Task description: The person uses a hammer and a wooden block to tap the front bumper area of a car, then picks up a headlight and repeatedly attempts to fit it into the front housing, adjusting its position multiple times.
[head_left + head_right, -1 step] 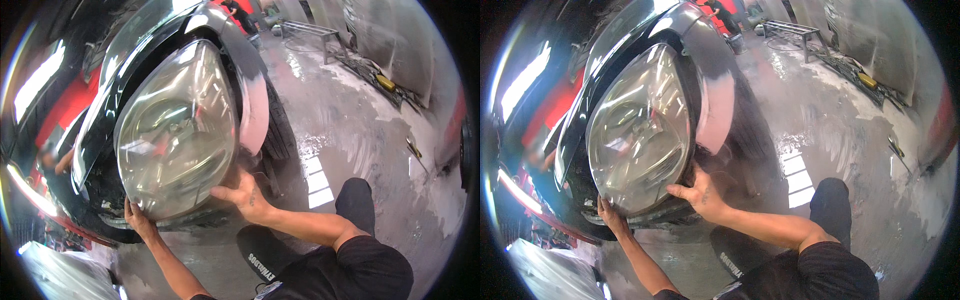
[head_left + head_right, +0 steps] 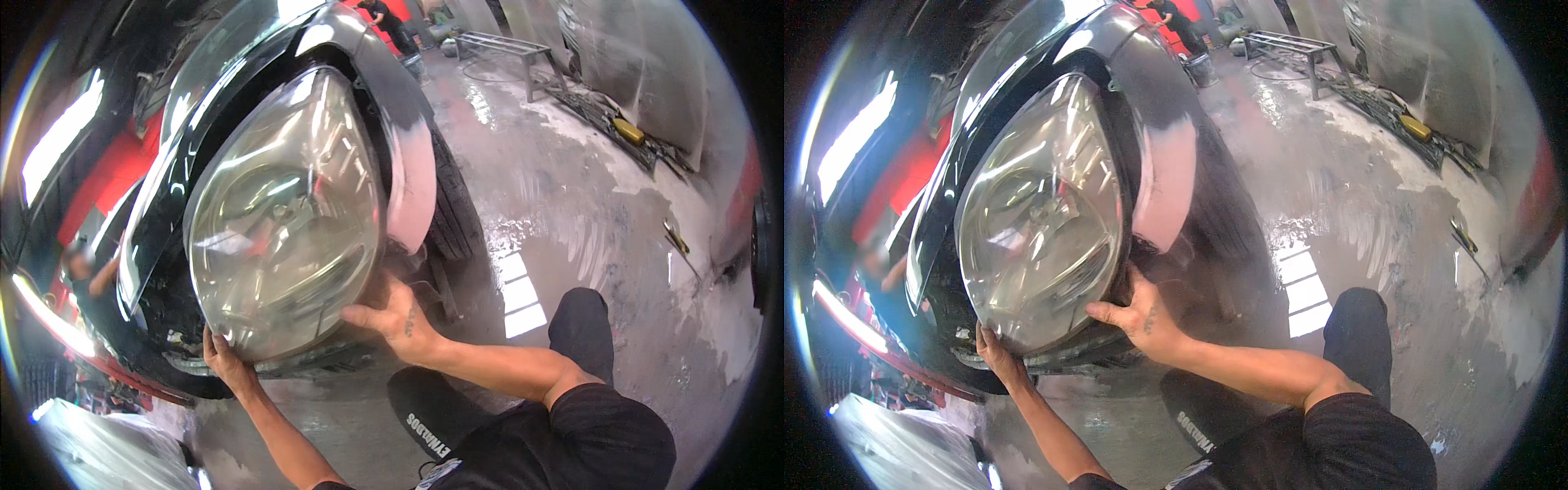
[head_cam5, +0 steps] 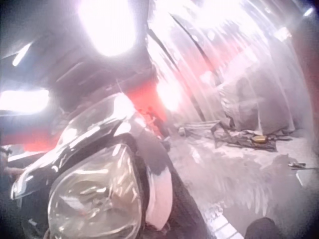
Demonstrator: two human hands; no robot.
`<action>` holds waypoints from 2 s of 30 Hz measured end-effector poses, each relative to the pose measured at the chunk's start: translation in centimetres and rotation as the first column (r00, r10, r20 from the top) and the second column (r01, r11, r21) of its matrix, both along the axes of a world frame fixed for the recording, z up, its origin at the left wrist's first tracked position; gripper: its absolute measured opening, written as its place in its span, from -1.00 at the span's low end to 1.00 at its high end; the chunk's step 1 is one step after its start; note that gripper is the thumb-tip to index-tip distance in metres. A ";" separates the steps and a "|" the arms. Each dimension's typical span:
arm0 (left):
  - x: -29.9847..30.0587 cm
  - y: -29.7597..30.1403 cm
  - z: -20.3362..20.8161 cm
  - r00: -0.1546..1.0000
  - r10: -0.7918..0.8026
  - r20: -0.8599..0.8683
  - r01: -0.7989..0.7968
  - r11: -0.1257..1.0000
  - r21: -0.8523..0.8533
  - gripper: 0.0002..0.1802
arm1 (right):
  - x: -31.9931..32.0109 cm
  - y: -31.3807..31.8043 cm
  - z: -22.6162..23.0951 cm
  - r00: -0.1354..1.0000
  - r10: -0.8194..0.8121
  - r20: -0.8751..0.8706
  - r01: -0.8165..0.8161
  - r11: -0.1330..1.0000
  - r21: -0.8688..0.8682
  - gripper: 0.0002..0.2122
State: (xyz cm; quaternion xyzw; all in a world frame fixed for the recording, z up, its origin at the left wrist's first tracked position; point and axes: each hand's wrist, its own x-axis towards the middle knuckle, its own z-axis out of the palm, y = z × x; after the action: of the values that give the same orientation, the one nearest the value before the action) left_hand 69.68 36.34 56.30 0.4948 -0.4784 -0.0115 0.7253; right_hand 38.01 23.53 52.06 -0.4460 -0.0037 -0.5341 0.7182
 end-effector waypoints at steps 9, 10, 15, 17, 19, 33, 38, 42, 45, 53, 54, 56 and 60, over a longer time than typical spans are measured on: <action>1.8 0.5 -0.3 0.999 0.031 -0.045 -0.031 1.000 0.002 -0.38 | 0.7 -0.6 -0.4 1.000 0.006 0.024 -0.005 0.999 -0.047 -0.16; 2.1 0.3 -0.2 0.995 0.065 -0.070 -0.065 0.998 0.009 -0.39 | 0.6 -0.6 -0.4 1.000 -0.014 0.010 0.015 0.996 -0.087 -0.13; 1.9 0.1 0.0 0.995 -0.041 -0.093 0.041 0.999 -0.002 -0.44 | 0.0 -0.8 -0.4 0.997 0.009 0.076 -0.001 0.995 -0.098 -0.14; 1.7 0.1 0.0 0.992 0.020 -0.124 -0.021 1.000 0.000 -0.46 | -0.1 -1.0 -0.4 0.996 -0.003 0.094 0.013 0.994 -0.109 -0.16; 1.5 -0.1 -0.1 0.992 0.008 -0.122 -0.010 1.000 -0.015 -0.48 | -0.2 -1.1 -0.4 0.998 -0.013 0.061 0.016 0.999 -0.047 -0.23; -0.4 0.2 0.4 0.999 0.001 -0.046 -0.002 0.999 -0.032 -0.49 | -0.4 -0.1 -0.1 1.000 -0.003 -0.009 0.002 0.999 -0.040 -0.29; 0.0 0.4 0.5 0.999 0.037 -0.028 -0.037 0.999 -0.013 -0.46 | -0.4 0.6 -0.1 1.000 -0.016 -0.025 0.016 1.000 -0.002 -0.34; 0.1 -0.1 0.0 1.000 -0.020 -0.015 0.020 0.999 -0.026 -0.40 | -0.6 0.5 -0.3 0.998 -0.052 -0.033 0.051 0.998 -0.034 -0.32; 0.1 -0.5 0.0 0.999 0.030 -0.013 -0.030 0.999 -0.018 -0.37 | -0.4 0.3 -0.4 0.998 -0.050 -0.030 0.049 0.998 -0.044 -0.30; 0.4 -1.2 0.3 0.995 0.089 0.052 -0.087 0.995 -0.050 -0.37 | 0.2 -0.2 -0.9 0.997 -0.080 -0.023 0.078 0.993 -0.083 -0.29; 0.5 -1.2 0.2 0.996 0.079 0.043 -0.076 0.996 -0.048 -0.37 | 0.1 -0.1 -1.0 0.998 -0.055 -0.020 0.053 0.996 -0.075 -0.30; 0.6 -0.9 -0.1 0.997 0.070 0.034 -0.069 0.997 -0.043 -0.38 | 0.0 0.0 -1.0 0.999 -0.032 -0.006 0.031 0.997 -0.074 -0.30; 1.3 -0.9 -0.1 1.000 0.014 -0.010 -0.014 0.999 -0.050 -0.40 | -0.1 0.5 -0.9 1.000 0.005 0.025 -0.003 0.998 -0.061 -0.32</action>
State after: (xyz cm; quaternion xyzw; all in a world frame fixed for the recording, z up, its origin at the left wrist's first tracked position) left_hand 71.02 35.44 56.18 0.4798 -0.4717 0.0032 0.7398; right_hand 37.90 24.02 51.21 -0.4612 -0.0298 -0.5379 0.7051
